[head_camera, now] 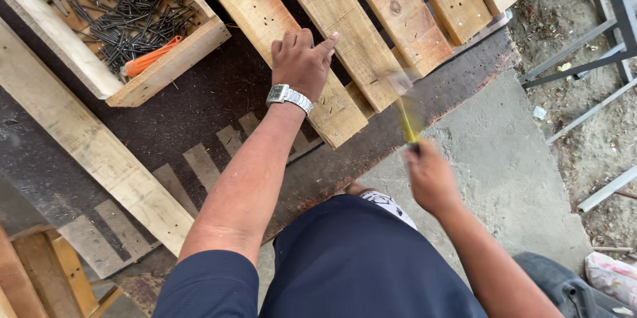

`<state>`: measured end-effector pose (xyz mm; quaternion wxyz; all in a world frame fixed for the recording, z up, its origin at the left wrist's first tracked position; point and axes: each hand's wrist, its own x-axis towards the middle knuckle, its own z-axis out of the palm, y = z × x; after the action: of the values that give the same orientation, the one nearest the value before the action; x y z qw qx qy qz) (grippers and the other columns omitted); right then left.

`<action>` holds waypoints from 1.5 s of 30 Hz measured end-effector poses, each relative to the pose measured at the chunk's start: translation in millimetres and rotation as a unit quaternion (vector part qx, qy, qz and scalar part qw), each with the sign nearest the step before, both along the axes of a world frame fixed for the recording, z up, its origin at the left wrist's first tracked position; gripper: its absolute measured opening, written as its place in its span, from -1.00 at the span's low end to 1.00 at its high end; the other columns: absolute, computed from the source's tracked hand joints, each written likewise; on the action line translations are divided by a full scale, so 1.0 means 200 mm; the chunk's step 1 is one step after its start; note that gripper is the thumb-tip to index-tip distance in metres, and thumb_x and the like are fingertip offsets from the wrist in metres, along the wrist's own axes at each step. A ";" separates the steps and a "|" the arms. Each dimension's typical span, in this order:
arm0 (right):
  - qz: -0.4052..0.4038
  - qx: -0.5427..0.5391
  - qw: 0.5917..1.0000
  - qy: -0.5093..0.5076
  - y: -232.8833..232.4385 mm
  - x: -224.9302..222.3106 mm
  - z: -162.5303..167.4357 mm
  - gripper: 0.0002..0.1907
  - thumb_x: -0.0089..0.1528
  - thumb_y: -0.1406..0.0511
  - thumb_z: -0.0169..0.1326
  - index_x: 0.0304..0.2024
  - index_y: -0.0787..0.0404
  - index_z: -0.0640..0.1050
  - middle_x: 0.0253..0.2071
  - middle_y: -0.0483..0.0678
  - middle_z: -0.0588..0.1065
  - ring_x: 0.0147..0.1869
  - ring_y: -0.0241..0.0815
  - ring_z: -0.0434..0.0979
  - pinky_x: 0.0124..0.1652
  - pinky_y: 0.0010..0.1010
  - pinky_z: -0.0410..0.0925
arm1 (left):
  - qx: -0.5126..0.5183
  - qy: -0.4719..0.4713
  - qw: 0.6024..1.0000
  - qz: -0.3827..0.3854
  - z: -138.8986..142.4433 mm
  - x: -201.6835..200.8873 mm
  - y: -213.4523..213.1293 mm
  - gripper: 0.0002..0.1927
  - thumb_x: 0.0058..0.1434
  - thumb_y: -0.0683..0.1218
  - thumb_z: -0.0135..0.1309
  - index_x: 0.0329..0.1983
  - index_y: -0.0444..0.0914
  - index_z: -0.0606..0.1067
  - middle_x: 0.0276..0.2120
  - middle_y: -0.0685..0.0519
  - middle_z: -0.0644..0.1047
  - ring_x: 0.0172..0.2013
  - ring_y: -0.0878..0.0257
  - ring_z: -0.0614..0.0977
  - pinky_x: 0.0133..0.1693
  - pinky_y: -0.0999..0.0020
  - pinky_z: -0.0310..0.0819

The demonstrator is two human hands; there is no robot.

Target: The person uses a hammer to drive nails into wooden planks arranged on a workbench. They repeatedly pick up nails, position them on the planks, and strike them with the hammer to secure the pieces together.

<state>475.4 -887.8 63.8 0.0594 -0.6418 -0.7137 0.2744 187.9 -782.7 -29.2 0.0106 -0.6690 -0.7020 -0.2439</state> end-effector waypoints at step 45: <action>-0.038 -0.063 0.997 0.010 -0.08 0.09 -0.37 -0.67 0.38 0.11 -0.06 -0.13 0.27 0.41 -0.32 0.30 0.49 -0.16 0.40 0.47 -0.18 0.09 0.29 | -0.033 -0.035 0.999 -0.004 0.01 -0.01 -0.05 -0.71 0.30 -0.03 0.22 0.07 0.16 0.64 -0.38 0.14 0.47 -0.25 0.18 0.47 -0.10 0.14 0.36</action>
<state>493.8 -903.4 -9.4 0.0365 -0.6678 -0.6698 0.3225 186.5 -791.8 -27.2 -0.0366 -0.6626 -0.7071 -0.2440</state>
